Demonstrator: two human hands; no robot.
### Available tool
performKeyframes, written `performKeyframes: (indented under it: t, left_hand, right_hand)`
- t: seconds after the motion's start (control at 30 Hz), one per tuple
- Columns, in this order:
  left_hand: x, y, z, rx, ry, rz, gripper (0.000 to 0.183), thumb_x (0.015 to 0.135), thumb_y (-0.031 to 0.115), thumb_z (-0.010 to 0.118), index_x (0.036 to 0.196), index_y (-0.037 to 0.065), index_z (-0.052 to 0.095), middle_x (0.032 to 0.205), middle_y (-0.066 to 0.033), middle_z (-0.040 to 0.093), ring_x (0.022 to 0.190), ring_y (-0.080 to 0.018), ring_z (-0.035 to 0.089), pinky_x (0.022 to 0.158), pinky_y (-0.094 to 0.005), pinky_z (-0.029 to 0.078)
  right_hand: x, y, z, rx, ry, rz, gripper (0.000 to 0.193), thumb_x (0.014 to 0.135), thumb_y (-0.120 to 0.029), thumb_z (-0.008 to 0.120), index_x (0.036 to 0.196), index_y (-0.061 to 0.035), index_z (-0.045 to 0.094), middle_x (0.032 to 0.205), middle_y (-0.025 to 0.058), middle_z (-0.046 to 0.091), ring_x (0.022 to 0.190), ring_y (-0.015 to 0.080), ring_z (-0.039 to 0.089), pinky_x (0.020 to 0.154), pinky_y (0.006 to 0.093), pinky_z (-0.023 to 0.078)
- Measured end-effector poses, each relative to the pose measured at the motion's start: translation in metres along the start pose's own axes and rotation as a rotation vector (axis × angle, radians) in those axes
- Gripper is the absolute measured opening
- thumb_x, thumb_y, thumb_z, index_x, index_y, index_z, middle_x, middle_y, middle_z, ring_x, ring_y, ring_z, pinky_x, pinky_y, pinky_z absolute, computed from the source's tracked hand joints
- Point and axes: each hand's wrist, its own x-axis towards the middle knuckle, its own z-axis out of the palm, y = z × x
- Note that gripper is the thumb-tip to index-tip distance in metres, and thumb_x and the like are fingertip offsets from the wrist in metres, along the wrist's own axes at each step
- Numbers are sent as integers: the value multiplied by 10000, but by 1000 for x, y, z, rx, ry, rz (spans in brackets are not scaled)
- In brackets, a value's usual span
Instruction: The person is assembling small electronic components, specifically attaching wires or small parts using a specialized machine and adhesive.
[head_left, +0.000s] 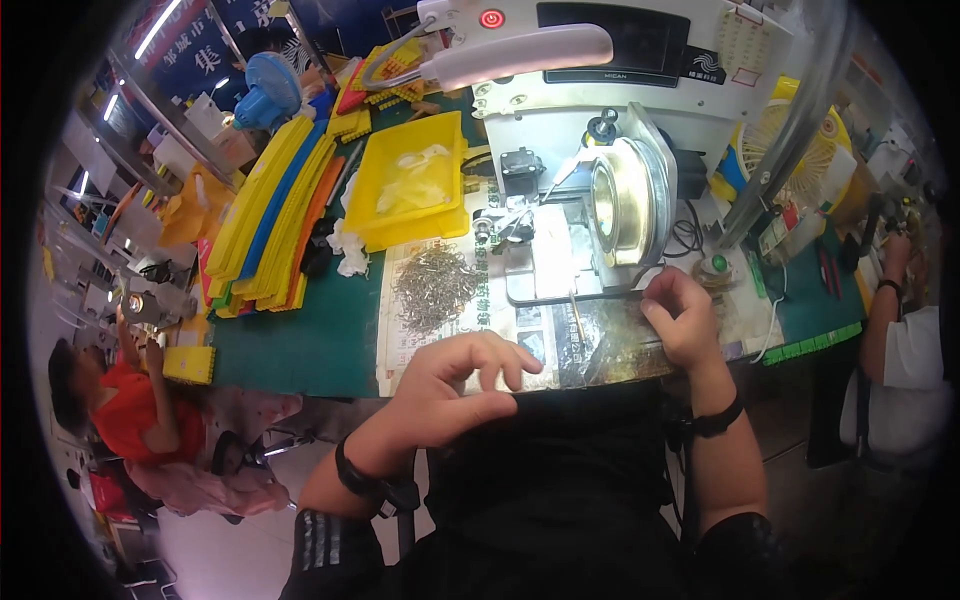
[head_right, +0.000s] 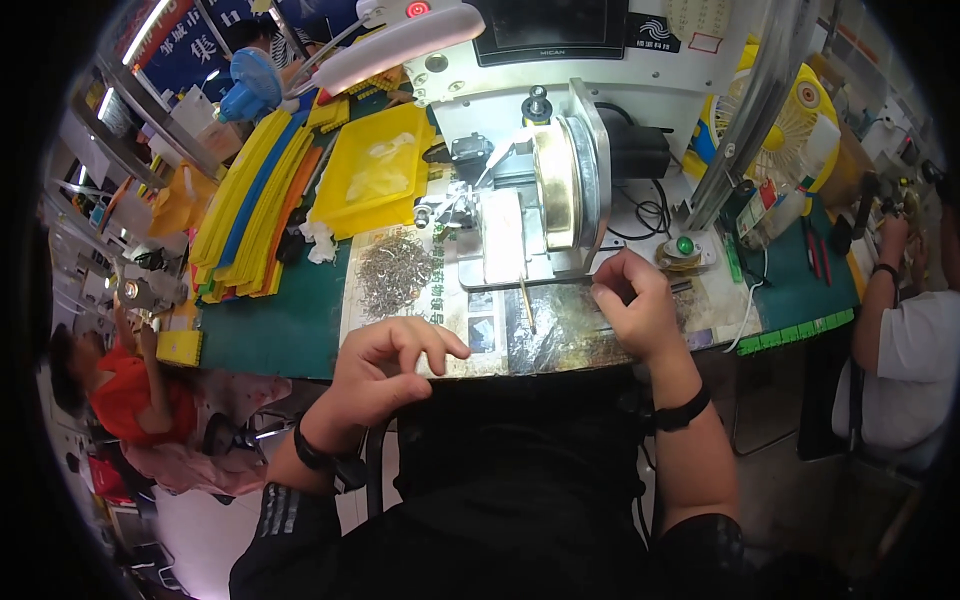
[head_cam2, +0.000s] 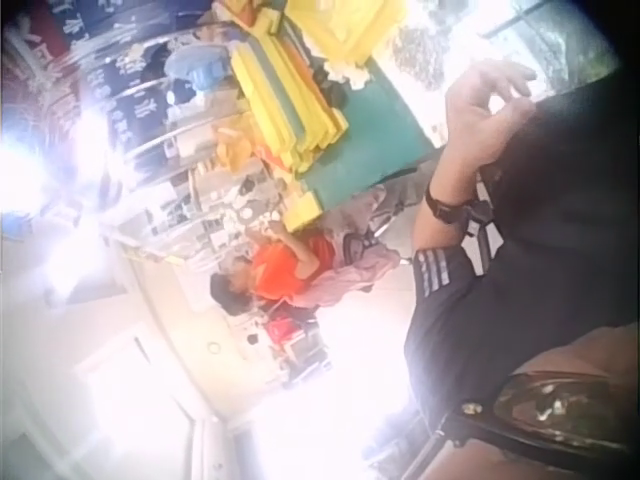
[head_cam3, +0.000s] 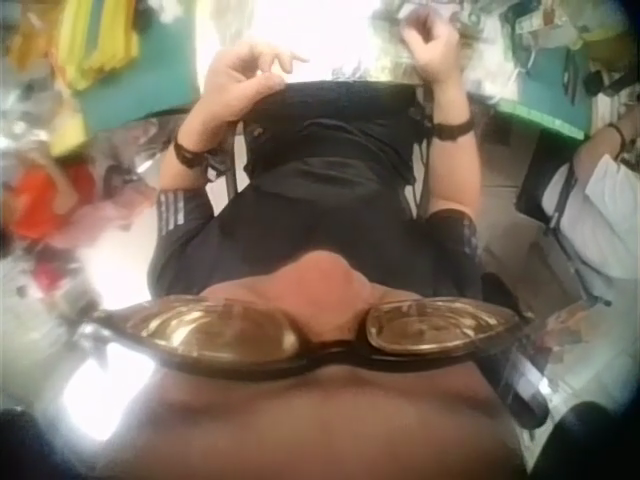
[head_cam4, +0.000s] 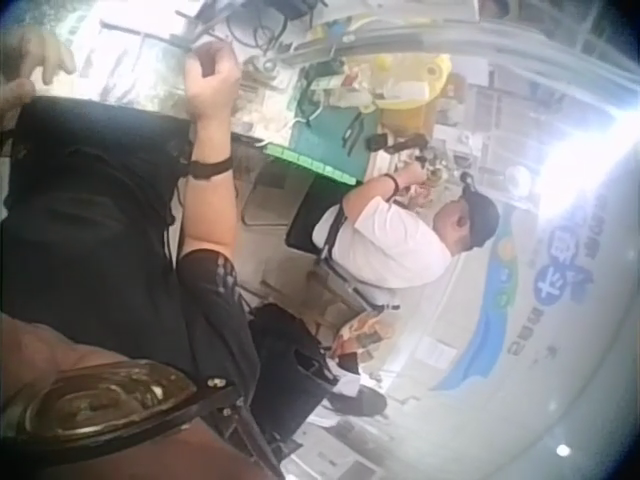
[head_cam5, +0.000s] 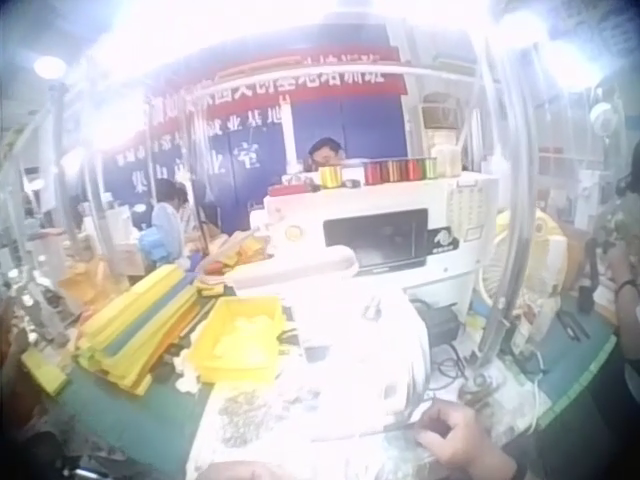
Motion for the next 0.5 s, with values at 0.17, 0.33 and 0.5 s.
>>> performKeyframes:
  t: [0.17,0.33,0.5]
  left_hand:
    - [10,-12,-29,72,4,72,128,946,29,538,820,34,555,1007,-109,631,1034,-244,623,927,-393,484]
    - [34,-7,-19,70,371,69,273,1026,241,556,875,14,581,1153,-190,591,1088,-277,607,959,-398,488]
    - [33,-41,-133,-19,-106,256,319,1035,180,510,1223,-61,599,1310,-173,611,1166,-209,595,986,-324,478]
  right_hand:
    - [1,-9,0,-85,50,-99,91,833,-43,681,899,-18,624,794,17,627,715,95,563,675,261,469]
    - [-5,4,-3,181,279,-255,69,840,23,656,892,2,616,829,52,614,754,115,556,712,257,460]
    - [0,-33,-30,-211,122,-363,96,814,46,672,886,-11,643,849,81,628,747,194,594,710,286,475]
